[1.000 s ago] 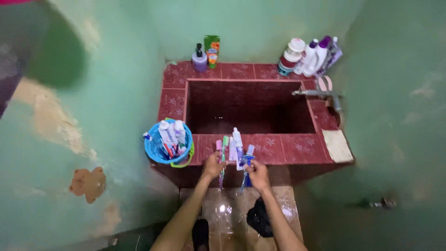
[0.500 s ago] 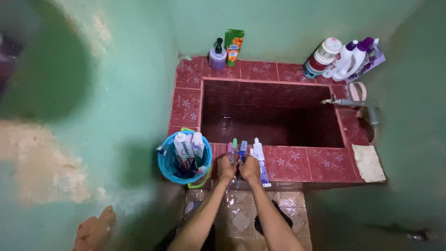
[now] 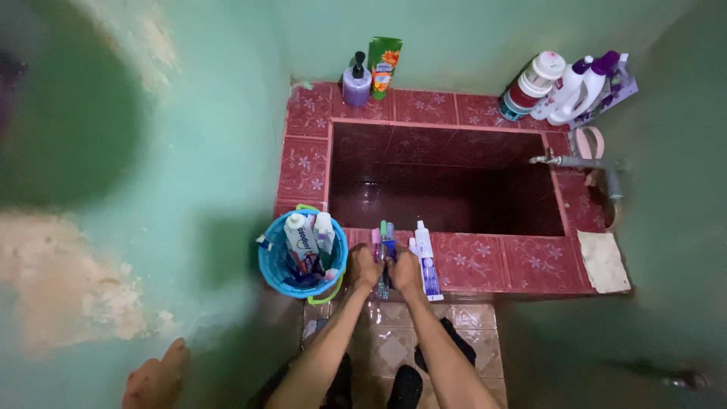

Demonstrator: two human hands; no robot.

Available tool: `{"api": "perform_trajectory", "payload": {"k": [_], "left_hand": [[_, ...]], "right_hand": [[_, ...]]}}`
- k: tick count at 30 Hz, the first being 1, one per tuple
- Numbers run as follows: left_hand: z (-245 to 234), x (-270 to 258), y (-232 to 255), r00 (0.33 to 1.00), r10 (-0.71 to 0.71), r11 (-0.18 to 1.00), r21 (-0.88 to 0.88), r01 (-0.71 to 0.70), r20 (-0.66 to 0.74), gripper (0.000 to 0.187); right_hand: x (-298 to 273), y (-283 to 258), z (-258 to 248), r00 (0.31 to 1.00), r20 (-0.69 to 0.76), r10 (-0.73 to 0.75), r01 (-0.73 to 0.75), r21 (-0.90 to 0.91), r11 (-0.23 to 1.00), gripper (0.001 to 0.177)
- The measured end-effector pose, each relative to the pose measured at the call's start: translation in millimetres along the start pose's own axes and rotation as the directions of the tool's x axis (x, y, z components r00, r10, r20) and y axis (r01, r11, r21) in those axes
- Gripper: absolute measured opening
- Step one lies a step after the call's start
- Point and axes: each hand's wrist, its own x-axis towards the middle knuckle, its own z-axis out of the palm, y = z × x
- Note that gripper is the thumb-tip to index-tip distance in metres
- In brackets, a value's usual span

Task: Sort toothbrushes and toothpaste tubes from a bag into a small bucket while standing in a bathroom.

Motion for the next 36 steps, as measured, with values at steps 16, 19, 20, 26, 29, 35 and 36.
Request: {"api": "perform_trajectory", "payload": {"k": [16, 19, 20, 26, 29, 35, 36], "left_hand": [[-5, -19, -2, 0.998, -0.021, 0.999, -0.037, 0.019, -0.056, 0.017], [-18, -26, 11, 0.999, -0.025, 0.998, -0.059, 0.024, -0.024, 0.016], [-21, -30, 12, 0.990, 0.075, 0.997, -0.012, -0.077, -0.119, 0.012], [-140, -76, 76, 0.952, 0.252, 0.902, -0.316, -0.296, -0.172, 0.013], [-204, -82, 66, 0.958, 0.178, 0.836, -0.479, -0.268, -0.226, 0.015], [-279, -85, -5, 0.813, 0.025, 0.993, -0.080, -0.087, -0.582, 0.028], [-280, -85, -12, 0.815, -0.014, 1.000, 0.005, 0.021, -0.579, 0.035]], "right_hand": [[-15, 8, -12, 0.997, 0.079, 0.018, -0.014, -0.052, 0.999, 0.025], [-13, 9, -17, 0.991, 0.016, -0.132, 0.133, -0.060, 0.989, 0.033], [-16, 5, -21, 0.987, 0.001, -0.161, 0.161, -0.051, 0.986, 0.032], [-27, -49, -36, 0.953, -0.116, -0.281, 0.299, 0.194, 0.934, 0.020], [-17, -81, -32, 0.981, -0.101, -0.163, 0.187, 0.314, 0.931, 0.028], [-7, -112, -8, 0.990, 0.101, -0.101, 0.051, 0.406, 0.912, 0.043], [-7, -112, -9, 0.984, 0.173, -0.052, -0.009, 0.336, 0.942, 0.044]]}}
